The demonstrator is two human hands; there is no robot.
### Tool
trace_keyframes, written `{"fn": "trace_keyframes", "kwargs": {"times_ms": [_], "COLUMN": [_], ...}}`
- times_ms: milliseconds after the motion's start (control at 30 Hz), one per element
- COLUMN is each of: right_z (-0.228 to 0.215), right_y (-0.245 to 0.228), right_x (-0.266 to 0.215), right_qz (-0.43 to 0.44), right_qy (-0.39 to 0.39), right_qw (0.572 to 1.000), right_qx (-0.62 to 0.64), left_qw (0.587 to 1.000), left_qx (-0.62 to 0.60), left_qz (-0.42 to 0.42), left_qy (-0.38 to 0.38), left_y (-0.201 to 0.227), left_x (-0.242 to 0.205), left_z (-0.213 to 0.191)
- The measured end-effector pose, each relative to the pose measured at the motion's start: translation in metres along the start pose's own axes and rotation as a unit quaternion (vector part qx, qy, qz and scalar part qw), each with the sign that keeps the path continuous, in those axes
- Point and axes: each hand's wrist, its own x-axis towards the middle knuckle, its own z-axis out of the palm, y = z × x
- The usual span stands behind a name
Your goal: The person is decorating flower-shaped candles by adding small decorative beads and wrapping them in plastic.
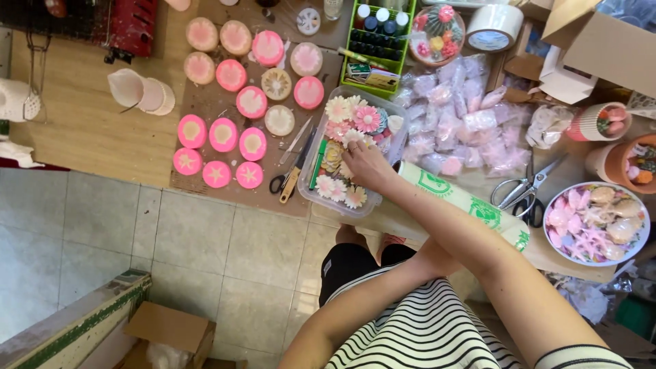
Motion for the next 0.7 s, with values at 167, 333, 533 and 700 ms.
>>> {"fn": "trace_keyframes", "kwargs": {"times_ms": [167, 333, 533, 700], "right_z": [0.028, 0.023, -0.083, -0.178], "right_y": [0.000, 0.020, 0.067, 0.065], "right_x": [-0.011, -0.016, -0.108, -0.225], "right_qz": [-0.014, 0.114, 0.270, 0.247], "right_qy": [0.039, -0.063, -0.095, 0.065], "right_qw": [0.999, 0.984, 0.680, 0.565], "right_qx": [-0.005, 0.124, 0.675, 0.785], "left_qw": [1.000, 0.998, 0.966, 0.991], "left_qx": [0.027, 0.053, 0.247, 0.131], "left_qz": [0.004, 0.021, -0.007, -0.019], "left_qy": [-0.008, -0.009, -0.079, -0.008], "left_y": [0.002, -0.013, -0.046, -0.028], "left_x": [-0.004, -0.002, 0.019, 0.053], "left_z": [-0.008, 0.002, 0.007, -0.005]}}
